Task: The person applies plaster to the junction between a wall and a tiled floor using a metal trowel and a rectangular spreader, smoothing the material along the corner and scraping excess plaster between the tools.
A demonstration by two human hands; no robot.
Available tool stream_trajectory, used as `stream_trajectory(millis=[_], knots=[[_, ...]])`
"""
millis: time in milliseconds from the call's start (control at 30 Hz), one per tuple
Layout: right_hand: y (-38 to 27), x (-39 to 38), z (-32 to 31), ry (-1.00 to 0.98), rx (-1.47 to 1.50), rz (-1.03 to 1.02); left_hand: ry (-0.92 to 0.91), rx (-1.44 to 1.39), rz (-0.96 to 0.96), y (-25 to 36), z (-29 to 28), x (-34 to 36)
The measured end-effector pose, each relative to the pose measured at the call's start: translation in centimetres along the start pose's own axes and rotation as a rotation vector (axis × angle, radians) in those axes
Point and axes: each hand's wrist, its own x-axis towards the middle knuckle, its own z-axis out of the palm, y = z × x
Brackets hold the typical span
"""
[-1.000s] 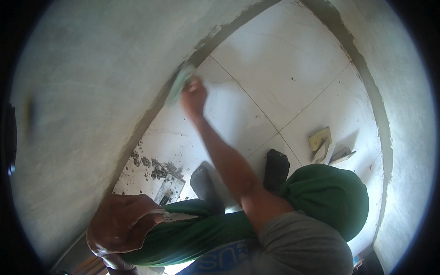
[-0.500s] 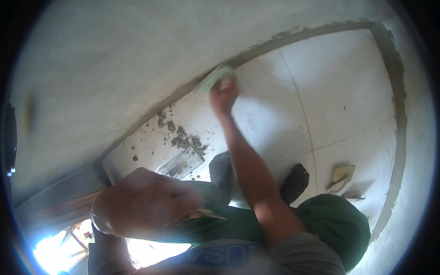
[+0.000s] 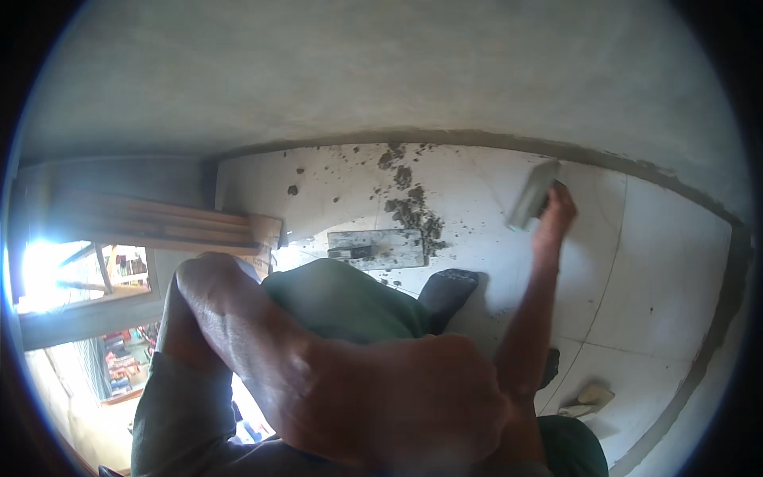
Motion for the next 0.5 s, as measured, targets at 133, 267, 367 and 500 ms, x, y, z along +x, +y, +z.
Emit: stream_trajectory(millis=[133, 267, 367, 500], knots=[[-3.9, -1.6, -0.7, -0.271, -0.497, 0.028, 0.168, 0.077, 0.051, -0.4, 1.4, -0.4], [-2.3, -3.1, 2.4, -0.652, -0.606, -0.025, 0.343, 0.183, 0.106, -1.1, 2.4, -0.7], [-1.6, -5.2, 5.8, -0.761, -0.62, 0.019, 0.461, 0.266, 0.12, -1.2, 2.8, -0.9], [-3.9, -3.6, 5.6, -0.742, -0.534, 0.135, 0.659, 0.378, 0.209, -3.2, 2.4, -0.4]])
